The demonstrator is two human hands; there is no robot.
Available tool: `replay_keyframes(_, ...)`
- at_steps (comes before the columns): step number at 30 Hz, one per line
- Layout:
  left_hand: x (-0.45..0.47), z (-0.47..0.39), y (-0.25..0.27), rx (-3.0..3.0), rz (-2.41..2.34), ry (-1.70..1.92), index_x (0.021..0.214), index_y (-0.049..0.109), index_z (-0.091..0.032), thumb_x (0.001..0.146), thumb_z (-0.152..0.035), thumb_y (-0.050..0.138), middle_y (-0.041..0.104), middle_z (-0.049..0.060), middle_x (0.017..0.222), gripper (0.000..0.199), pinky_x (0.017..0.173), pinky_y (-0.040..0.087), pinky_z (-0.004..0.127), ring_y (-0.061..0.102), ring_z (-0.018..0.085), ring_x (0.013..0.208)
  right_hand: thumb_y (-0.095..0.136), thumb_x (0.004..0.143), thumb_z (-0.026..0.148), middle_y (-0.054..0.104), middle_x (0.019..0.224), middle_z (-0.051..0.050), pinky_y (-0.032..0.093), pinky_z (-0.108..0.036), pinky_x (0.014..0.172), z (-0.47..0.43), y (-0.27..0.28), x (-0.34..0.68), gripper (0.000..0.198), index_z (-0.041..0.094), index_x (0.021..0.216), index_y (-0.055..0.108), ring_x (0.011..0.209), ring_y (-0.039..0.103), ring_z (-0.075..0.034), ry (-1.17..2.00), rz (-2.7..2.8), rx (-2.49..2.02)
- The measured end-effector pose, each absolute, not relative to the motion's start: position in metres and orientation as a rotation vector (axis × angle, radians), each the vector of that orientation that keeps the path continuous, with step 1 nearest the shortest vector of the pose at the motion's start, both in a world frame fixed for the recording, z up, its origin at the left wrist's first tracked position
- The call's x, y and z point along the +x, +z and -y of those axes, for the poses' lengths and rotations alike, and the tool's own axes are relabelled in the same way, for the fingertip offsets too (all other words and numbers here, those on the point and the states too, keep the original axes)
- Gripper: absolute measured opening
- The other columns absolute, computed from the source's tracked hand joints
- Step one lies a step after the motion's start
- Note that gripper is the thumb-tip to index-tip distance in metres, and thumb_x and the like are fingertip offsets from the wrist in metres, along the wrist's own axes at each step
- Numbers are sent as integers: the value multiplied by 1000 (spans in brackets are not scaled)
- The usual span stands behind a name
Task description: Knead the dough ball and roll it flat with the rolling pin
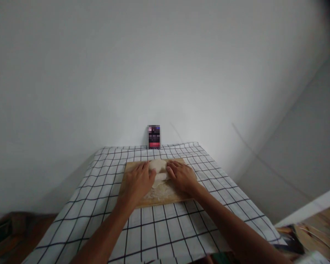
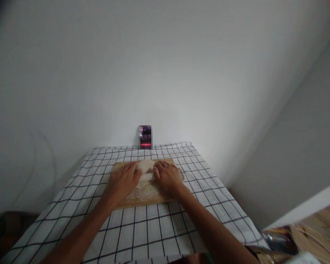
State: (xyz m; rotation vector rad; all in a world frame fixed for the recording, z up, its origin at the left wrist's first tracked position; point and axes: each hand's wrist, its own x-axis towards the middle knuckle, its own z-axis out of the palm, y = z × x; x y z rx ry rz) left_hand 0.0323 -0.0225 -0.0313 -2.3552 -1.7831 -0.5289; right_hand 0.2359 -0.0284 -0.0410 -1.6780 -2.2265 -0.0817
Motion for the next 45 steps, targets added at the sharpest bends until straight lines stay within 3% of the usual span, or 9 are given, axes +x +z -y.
replay_keyframes(9, 32, -3, -27, -2365, 1816, -506, 135, 63, -15, 104, -38, 40, 71, 15, 135, 45, 105, 48, 44, 66, 30, 124, 30, 110, 40, 75, 124, -7, 49, -35, 95, -10, -26, 233, 44, 25, 126, 69, 114, 69, -24, -16, 2231, -1802)
replay_keyframes(19, 32, 20, -31, -2338, 1706, -553, 134, 62, -15, 105, -39, 40, 70, 15, 136, 43, 103, 50, 45, 65, 31, 124, 27, 112, 36, 68, 140, -7, 41, -37, 111, 28, -35, 230, 45, 23, 131, 66, 132, 58, -21, -101, 2190, -1744)
replay_keyframes(27, 28, 43, -42, -2360, 1620, -529, 147, 52, -13, 106, -40, 37, 57, 18, 153, 51, 118, 38, 52, 53, 33, 142, 27, 111, 37, 53, 158, -9, 34, -52, 119, 58, -51, 230, 47, 26, 148, 54, 146, 47, -26, -139, 2160, -1721)
replay_keyframes(33, 34, 14, -31, -2333, 1710, -474, 143, 56, -12, 105, -34, 40, 63, 18, 147, 47, 114, 43, 48, 55, 32, 140, 31, 111, 38, 60, 151, -10, 40, -41, 115, 17, -36, 231, 47, 19, 146, 56, 143, 51, -24, -53, 2192, -1717)
replay_keyframes(38, 37, -2, -21, -2318, 1731, -448, 133, 64, -14, 102, -31, 43, 73, 17, 131, 41, 104, 49, 48, 65, 33, 125, 33, 110, 38, 67, 142, -11, 44, -40, 110, -2, -30, 229, 45, 19, 140, 61, 133, 61, -25, -62, 2176, -1744)
replay_keyframes(45, 36, 23, -30, -2321, 1666, -503, 135, 62, -13, 103, -31, 39, 65, 18, 144, 43, 116, 38, 54, 55, 34, 139, 29, 110, 36, 61, 149, -10, 39, -47, 115, 31, -43, 225, 45, 22, 136, 64, 141, 52, -27, -127, 2150, -1738)
